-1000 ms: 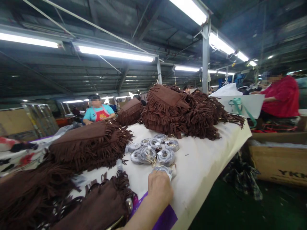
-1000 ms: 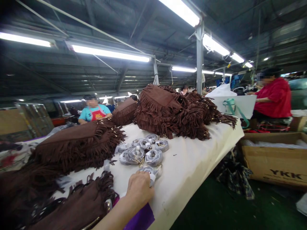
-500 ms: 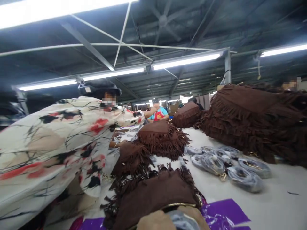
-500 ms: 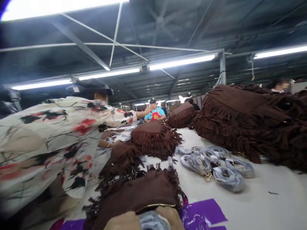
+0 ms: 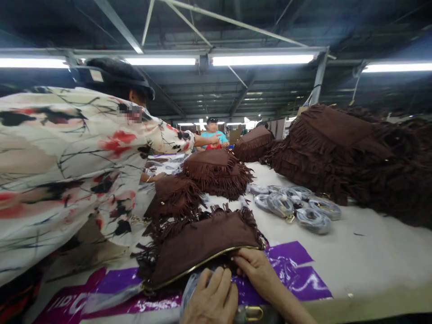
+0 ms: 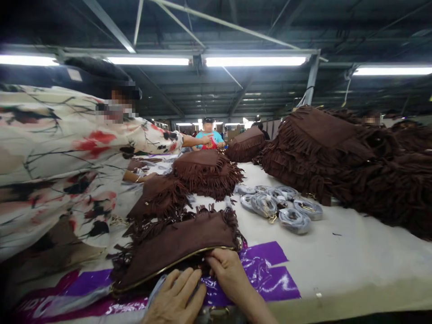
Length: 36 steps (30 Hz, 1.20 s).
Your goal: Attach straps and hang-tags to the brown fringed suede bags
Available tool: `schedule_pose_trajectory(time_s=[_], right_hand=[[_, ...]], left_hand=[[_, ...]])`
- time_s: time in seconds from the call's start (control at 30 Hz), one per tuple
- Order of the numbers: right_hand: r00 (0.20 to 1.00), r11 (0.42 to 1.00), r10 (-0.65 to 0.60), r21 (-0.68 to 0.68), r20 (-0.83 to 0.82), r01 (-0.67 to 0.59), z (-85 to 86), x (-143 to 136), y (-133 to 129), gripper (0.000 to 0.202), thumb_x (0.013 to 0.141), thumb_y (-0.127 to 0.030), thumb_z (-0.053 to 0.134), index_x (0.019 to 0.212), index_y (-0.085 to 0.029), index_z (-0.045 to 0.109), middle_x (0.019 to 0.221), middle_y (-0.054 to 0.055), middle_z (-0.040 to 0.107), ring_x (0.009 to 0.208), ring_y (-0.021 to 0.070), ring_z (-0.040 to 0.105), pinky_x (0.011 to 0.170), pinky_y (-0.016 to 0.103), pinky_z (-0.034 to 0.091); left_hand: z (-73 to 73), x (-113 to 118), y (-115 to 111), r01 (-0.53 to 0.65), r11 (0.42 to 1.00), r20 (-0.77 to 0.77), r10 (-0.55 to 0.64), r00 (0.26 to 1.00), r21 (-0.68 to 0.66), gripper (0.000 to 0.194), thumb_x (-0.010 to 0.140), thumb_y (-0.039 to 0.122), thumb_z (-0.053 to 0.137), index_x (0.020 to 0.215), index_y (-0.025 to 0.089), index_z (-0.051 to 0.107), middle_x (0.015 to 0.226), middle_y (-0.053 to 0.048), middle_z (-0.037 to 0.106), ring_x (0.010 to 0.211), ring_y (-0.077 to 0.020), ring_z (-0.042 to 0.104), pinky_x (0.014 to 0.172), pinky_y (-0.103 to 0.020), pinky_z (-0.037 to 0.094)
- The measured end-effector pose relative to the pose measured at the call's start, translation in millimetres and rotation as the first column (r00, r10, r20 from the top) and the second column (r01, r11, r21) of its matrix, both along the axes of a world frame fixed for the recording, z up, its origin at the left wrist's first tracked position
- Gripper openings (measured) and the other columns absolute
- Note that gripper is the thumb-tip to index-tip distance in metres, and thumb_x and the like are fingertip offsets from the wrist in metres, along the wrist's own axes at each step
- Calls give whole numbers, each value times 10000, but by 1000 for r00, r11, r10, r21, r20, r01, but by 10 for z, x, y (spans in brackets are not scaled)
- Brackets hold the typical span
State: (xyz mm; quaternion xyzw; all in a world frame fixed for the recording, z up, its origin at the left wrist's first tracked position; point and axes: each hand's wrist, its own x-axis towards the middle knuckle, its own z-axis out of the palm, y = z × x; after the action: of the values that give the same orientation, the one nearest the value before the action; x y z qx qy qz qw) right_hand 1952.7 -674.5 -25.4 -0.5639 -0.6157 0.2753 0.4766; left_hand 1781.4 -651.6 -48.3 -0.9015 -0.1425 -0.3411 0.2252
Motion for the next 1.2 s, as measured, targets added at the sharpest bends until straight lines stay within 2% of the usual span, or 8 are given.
schedule_pose_trajectory(time_s=[0.07,0.13,0.37,0.53,0.63,0.9,1.07,1.2], right_hand=[[999,1000,15,-24,-46,-16,3,6,4,252,794,-303,442,686,-172,628,548,-22,526,518,117,495,526,226,378],[995,999,32,-39,-93,-36,-7,15,8,242,790,-305,456,735,-173,651,557,-24,535,522,113,495,529,225,382],[964,994,16,-99,-267,-44,18,47,22,250,747,-373,517,674,-156,618,494,-40,502,458,87,442,473,209,346],[947,991,-44,-132,-318,2,14,65,46,312,727,-441,522,688,-141,596,503,-34,507,451,79,433,469,205,339],[943,989,-72,-145,-324,26,6,64,42,316,718,-441,531,733,-133,604,505,-34,511,447,78,430,466,204,332],[956,991,-39,-131,-292,0,0,106,-7,257,750,-376,524,755,-145,637,500,-34,513,462,84,438,466,206,307],[968,995,-31,-96,-250,7,-24,96,-6,261,769,-384,519,765,-161,655,494,-34,511,470,91,451,468,203,316],[968,996,-36,-87,-249,14,-35,81,4,243,771,-371,516,760,-171,653,504,-32,519,469,92,459,455,199,317]], left_hand=[[-40,72,48,51,998,-3,-51,999,23,157,862,255,443,819,196,581,1009,-57,623,999,-211,522,877,-366,347],[6,73,77,64,995,-83,-70,994,-72,152,831,336,505,788,202,562,1025,-47,607,1030,-217,499,894,-377,332],[413,-38,80,51,886,-247,-184,952,-461,106,789,299,597,774,214,537,963,7,588,971,-179,506,843,-335,359],[711,109,169,-232,667,-179,148,973,-708,118,829,117,446,787,173,540,932,-21,575,890,-167,502,792,-312,368],[793,196,277,-283,588,-189,217,958,-757,119,790,116,448,707,163,519,821,-21,569,825,-172,508,728,-294,363],[739,232,452,-94,453,-4,194,981,-886,157,720,108,453,777,175,583,723,21,581,700,-126,517,642,-234,330],[614,248,478,-55,413,17,170,985,-909,73,686,149,516,619,169,537,627,43,544,638,-114,503,606,-219,321],[595,245,448,-5,401,79,195,978,-916,35,668,146,547,649,173,536,644,49,549,649,-111,509,635,-211,340]])
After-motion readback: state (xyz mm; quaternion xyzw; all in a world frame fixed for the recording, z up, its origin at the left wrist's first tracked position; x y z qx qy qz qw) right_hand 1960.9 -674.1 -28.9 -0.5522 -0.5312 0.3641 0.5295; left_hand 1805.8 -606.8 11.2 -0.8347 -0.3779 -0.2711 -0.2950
